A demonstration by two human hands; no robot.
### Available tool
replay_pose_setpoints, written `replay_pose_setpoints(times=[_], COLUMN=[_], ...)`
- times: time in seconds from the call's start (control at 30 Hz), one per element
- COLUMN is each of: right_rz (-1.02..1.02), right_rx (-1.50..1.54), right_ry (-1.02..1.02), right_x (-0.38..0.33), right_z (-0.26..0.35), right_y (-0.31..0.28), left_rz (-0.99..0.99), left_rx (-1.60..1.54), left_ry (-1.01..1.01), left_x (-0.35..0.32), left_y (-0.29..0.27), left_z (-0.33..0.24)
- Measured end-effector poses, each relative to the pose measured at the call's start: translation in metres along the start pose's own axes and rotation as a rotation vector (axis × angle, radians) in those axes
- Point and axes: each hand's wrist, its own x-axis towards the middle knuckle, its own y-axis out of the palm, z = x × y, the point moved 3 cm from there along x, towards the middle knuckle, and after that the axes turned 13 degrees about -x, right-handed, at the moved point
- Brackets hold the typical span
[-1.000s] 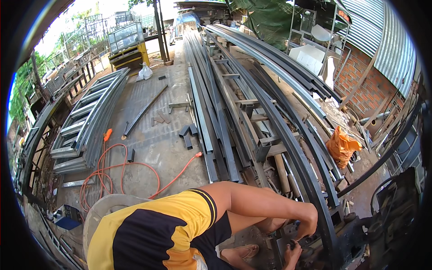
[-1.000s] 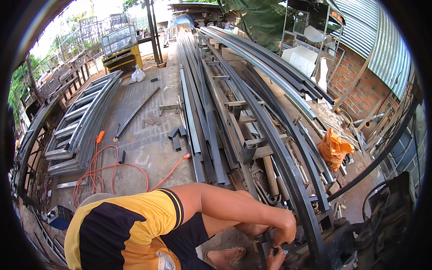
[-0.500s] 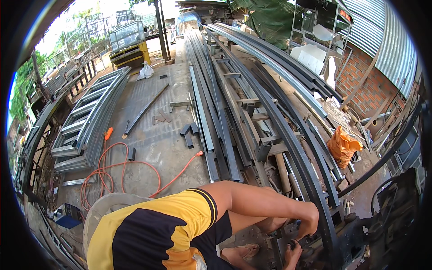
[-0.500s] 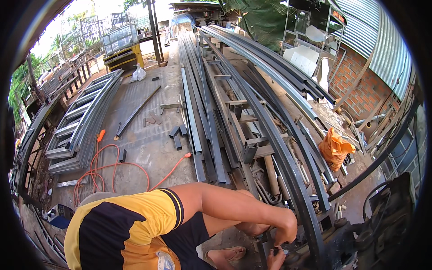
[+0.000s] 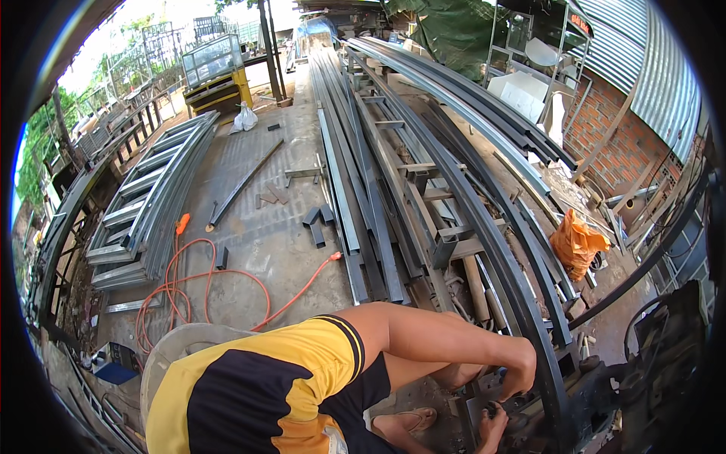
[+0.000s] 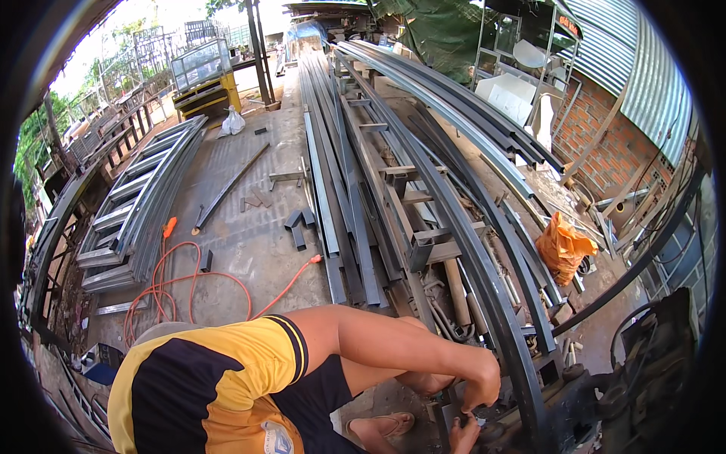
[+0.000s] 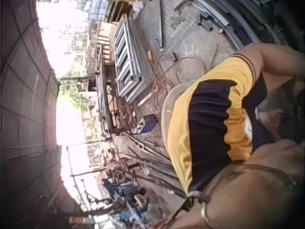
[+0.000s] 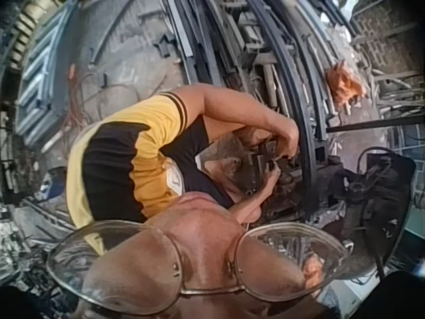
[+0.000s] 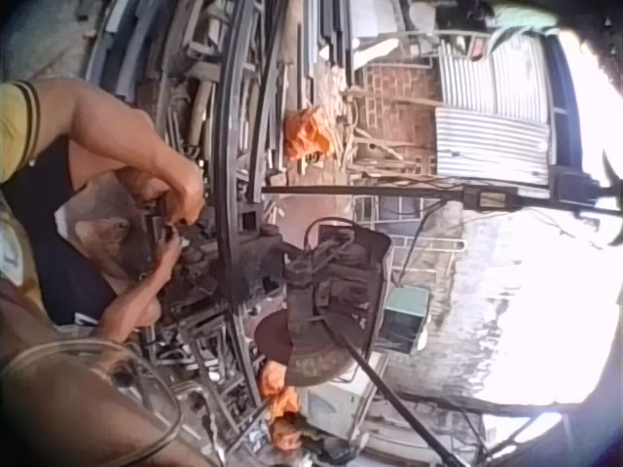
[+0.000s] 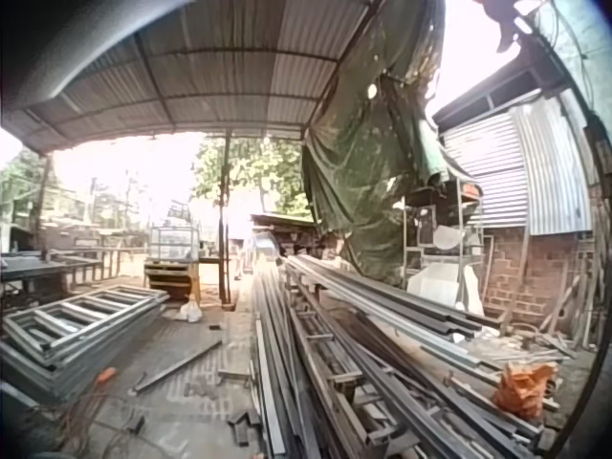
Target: Cutting metal beams using a stationary power saw on a fabrication floor.
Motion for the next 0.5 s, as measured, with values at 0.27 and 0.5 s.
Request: replay_pose_setpoints(times=[0.27, 0.5], right_rz=[0.015, -0.015], right_rx=[0.009, 0.045], right_ry=[0.009, 0.026], right_x=[-0.0014, -0.0066], right_z=[0.0065, 0.0034], right_y=[-0.0033, -0.0037], left_rz=[-0.004, -0.043], left_rx=[0.02, 0.043], left_ry=[0.002, 0.047], left_x=[-0.0035, -0.0017], left_y=[0.0, -0.0009], left_z=[0.0023, -0.0009])
